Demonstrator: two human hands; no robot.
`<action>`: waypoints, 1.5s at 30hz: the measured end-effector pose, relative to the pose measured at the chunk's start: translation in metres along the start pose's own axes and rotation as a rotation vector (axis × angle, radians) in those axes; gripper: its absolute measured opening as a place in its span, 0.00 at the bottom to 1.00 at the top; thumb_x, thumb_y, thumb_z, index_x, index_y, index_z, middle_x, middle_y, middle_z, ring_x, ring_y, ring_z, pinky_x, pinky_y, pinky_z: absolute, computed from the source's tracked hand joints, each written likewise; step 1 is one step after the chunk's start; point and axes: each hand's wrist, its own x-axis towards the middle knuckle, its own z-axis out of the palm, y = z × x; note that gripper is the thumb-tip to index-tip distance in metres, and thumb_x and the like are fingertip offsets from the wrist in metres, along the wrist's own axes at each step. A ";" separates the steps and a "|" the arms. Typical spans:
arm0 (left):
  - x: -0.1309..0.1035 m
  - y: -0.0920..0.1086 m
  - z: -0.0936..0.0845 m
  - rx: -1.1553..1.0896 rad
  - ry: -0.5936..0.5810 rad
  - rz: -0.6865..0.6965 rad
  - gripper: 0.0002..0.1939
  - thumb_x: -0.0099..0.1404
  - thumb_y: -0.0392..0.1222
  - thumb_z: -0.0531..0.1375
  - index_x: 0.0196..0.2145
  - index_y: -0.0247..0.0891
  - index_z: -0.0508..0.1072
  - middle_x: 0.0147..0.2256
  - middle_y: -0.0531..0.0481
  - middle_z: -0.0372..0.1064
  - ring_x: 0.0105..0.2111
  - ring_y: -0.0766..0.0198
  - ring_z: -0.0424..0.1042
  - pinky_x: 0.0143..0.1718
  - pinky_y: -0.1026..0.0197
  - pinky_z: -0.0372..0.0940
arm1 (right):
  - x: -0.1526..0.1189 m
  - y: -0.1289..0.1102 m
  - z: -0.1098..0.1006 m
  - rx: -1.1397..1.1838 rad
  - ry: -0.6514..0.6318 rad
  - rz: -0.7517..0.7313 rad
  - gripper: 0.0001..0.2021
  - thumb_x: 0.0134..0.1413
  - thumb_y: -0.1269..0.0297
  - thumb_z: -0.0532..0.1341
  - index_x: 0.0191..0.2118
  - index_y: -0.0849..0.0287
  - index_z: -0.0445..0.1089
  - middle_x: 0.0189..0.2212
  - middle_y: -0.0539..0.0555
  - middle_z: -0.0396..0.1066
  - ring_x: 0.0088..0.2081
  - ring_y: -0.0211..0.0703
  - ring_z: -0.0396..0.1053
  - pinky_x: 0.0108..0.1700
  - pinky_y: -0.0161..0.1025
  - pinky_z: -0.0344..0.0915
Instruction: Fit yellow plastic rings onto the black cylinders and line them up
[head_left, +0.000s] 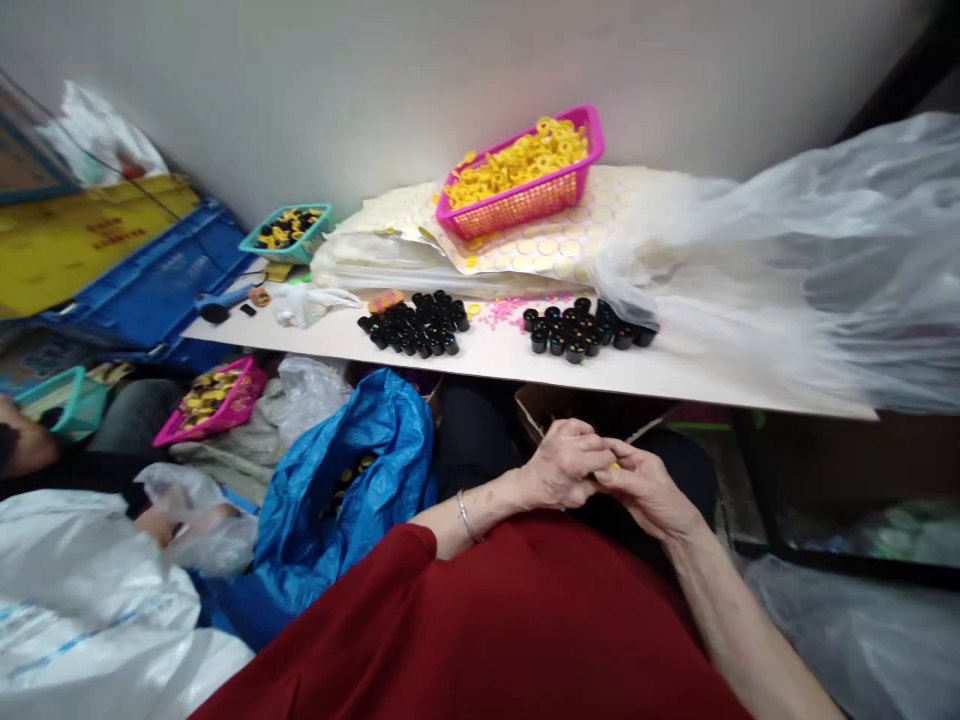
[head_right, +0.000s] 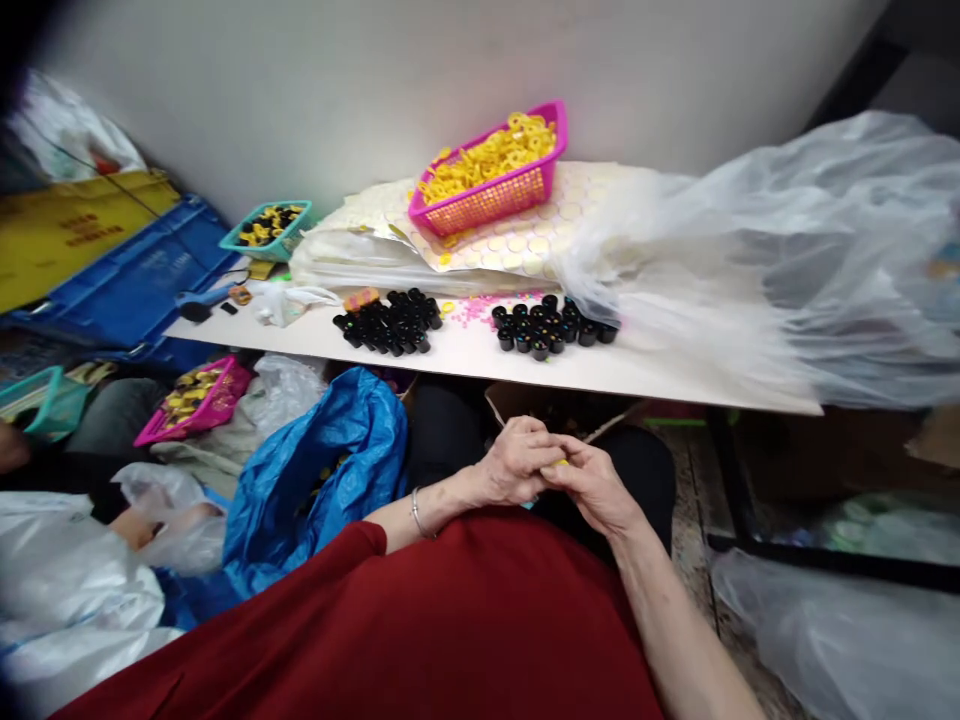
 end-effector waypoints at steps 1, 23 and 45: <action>-0.003 -0.002 0.001 0.009 -0.002 -0.002 0.10 0.62 0.43 0.54 0.30 0.39 0.73 0.35 0.46 0.74 0.38 0.60 0.66 0.46 0.54 0.58 | 0.003 0.001 0.001 -0.012 -0.005 -0.003 0.21 0.27 0.66 0.73 0.36 0.58 0.75 0.29 0.53 0.75 0.27 0.39 0.71 0.29 0.36 0.70; -0.035 -0.169 -0.079 0.516 0.648 -1.142 0.16 0.61 0.52 0.58 0.31 0.35 0.72 0.33 0.42 0.68 0.34 0.58 0.68 0.33 0.61 0.56 | 0.106 0.012 -0.021 -1.390 0.053 -0.230 0.22 0.51 0.48 0.56 0.43 0.60 0.70 0.38 0.62 0.74 0.41 0.57 0.72 0.41 0.49 0.68; -0.017 -0.173 -0.059 0.280 0.664 -0.780 0.09 0.55 0.42 0.60 0.22 0.37 0.66 0.21 0.56 0.60 0.23 0.71 0.60 0.27 0.66 0.54 | 0.262 -0.043 0.149 -1.824 0.189 -0.165 0.15 0.57 0.65 0.51 0.44 0.62 0.71 0.42 0.62 0.69 0.40 0.49 0.68 0.35 0.38 0.58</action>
